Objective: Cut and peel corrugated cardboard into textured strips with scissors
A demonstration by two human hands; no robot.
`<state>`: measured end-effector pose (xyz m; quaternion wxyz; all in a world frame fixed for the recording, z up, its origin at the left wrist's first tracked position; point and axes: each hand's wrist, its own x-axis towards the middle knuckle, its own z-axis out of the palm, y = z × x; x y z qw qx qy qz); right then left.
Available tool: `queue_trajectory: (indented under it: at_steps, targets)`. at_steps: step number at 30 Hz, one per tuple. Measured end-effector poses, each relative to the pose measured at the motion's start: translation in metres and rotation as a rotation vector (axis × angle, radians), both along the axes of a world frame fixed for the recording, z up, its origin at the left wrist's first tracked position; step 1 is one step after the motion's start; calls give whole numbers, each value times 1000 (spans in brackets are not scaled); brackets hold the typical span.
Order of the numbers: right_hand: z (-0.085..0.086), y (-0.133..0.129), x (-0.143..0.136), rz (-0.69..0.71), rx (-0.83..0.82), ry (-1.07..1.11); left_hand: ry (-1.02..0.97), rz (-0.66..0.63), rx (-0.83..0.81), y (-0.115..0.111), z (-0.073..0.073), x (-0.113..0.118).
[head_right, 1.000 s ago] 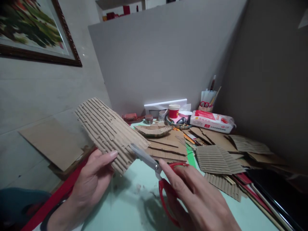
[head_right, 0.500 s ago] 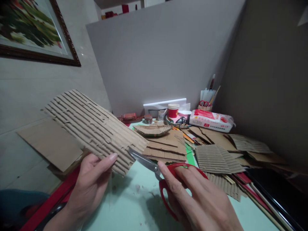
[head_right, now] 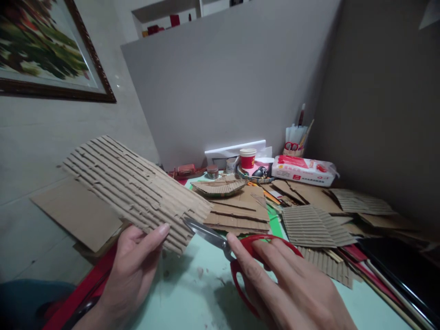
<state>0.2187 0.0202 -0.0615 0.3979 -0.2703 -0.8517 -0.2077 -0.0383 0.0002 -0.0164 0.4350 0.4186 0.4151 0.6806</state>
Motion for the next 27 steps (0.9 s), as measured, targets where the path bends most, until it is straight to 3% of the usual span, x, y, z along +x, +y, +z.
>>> queue_trajectory:
  at_steps: [8,14,20,27]
  targets:
    - [4,2,-4,2,77,21,-75,-73,-40,-2,0,2]
    - [2,2,-4,31,42,26,-45,-155,-67,-5,-2,11]
    - [1,1,-7,33,-6,51,-13,-146,-68,-6,-3,17]
    - [0,3,-13,77,-105,80,43,-107,-86,1,-18,20]
